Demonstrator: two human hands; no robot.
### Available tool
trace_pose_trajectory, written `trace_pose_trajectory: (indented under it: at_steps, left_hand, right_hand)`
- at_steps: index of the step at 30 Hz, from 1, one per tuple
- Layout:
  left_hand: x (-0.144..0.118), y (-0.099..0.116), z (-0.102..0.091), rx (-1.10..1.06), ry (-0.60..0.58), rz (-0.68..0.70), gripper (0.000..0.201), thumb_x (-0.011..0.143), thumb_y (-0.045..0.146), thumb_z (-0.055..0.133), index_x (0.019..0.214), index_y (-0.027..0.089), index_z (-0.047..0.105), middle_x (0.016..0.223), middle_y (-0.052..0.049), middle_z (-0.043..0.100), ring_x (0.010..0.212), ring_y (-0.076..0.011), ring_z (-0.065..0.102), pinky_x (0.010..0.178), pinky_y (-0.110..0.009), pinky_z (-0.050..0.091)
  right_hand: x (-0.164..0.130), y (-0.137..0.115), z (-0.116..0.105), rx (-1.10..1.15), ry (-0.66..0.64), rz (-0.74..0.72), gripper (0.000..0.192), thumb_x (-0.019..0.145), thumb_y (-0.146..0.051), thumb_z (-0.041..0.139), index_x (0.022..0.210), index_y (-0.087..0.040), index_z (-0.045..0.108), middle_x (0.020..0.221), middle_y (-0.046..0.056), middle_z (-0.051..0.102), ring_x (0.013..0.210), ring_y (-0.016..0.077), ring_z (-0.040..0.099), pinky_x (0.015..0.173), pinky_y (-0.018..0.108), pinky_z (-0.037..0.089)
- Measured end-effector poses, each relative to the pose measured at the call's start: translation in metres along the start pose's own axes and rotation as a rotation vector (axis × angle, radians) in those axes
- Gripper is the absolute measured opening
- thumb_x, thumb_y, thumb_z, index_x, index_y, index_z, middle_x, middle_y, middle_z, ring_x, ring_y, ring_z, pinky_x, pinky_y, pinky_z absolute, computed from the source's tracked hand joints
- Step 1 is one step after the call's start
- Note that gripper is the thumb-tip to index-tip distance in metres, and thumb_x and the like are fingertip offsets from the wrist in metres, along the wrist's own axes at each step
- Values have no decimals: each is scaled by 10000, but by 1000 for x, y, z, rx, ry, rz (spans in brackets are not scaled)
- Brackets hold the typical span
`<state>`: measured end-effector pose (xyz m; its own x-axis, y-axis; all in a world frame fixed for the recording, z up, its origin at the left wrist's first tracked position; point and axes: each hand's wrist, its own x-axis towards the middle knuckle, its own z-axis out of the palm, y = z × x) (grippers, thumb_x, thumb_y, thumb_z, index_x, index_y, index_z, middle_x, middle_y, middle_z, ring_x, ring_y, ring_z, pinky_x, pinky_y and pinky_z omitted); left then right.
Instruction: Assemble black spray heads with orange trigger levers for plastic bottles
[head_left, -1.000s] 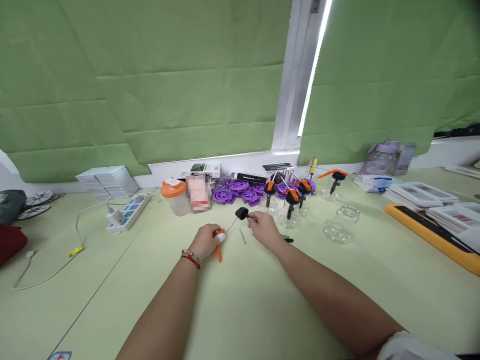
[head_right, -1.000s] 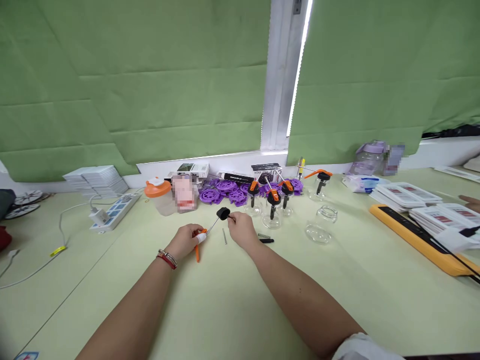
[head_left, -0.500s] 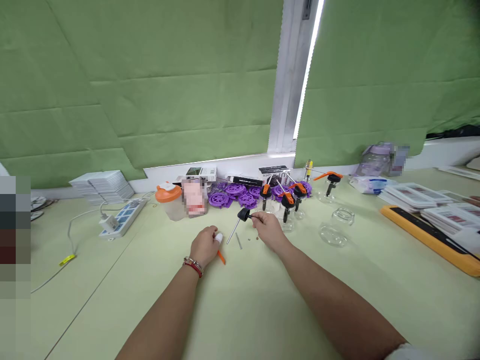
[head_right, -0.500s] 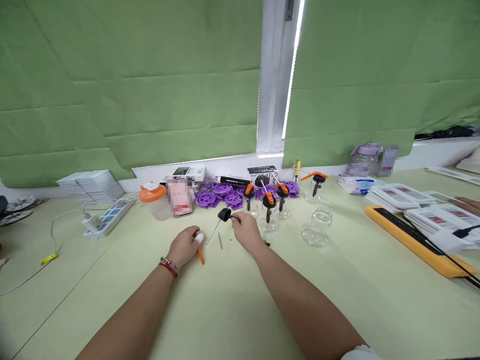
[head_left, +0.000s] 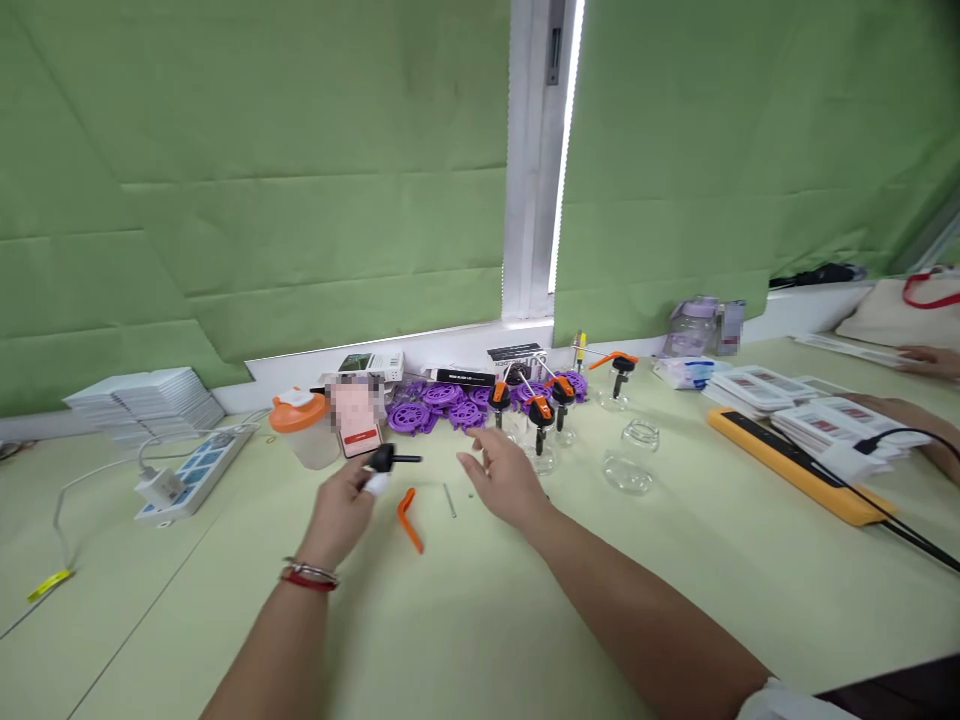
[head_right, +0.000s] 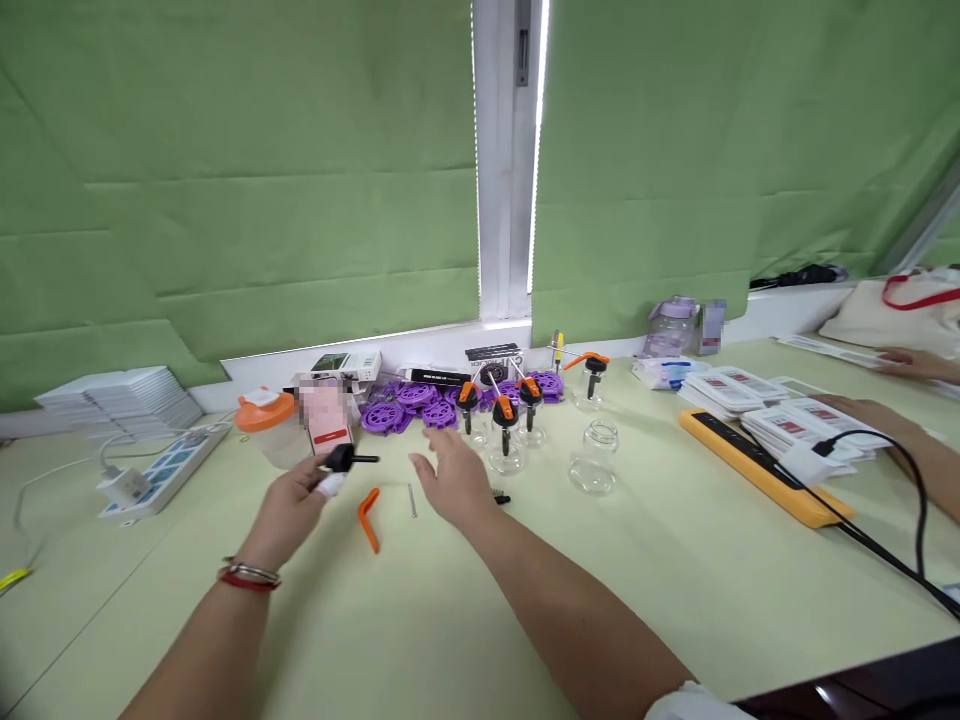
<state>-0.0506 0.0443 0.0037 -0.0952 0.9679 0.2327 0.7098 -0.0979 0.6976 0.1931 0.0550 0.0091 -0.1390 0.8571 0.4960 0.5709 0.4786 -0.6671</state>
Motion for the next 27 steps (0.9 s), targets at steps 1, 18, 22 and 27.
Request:
trace_pose_trajectory:
  at_steps: [1, 18, 22, 27]
  left_hand:
    - [3, -11, -12, 126, 30, -85, 417, 726, 264, 516, 1129, 181, 579, 827, -52, 654, 754, -204, 586, 628, -257, 414]
    - [3, -98, -49, 564, -119, -527, 241, 625, 320, 547, 819, 178, 554, 892, -155, 654, 814, -309, 632, 586, -326, 442]
    - [0, -94, -50, 557, -137, -514, 273, 622, 371, 561, 812, 175, 560, 917, -158, 656, 843, -317, 627, 613, -339, 443]
    - [-4, -80, -53, 550, -171, -543, 395, 618, 455, 590, 882, 162, 559, 987, -166, 640, 903, -323, 610, 650, -346, 445]
  right_hand:
    - [5, 5, -11, -89, 93, -13, 384, 852, -357, 467, 1179, -169, 544, 1081, 107, 577, 879, 202, 564, 757, 321, 459]
    - [25, 69, -53, -403, 131, 490, 455, 757, -457, 542, 1160, -257, 480, 929, 31, 663, 793, 234, 614, 582, 297, 390]
    - [26, 58, -63, -355, 197, 452, 468, 702, -464, 594, 1107, -244, 514, 952, 40, 660, 784, 222, 605, 575, 282, 381]
    - [15, 24, -91, -277, 298, 348, 550, 646, -536, 622, 1097, -235, 529, 834, 28, 641, 629, 179, 557, 548, 278, 376]
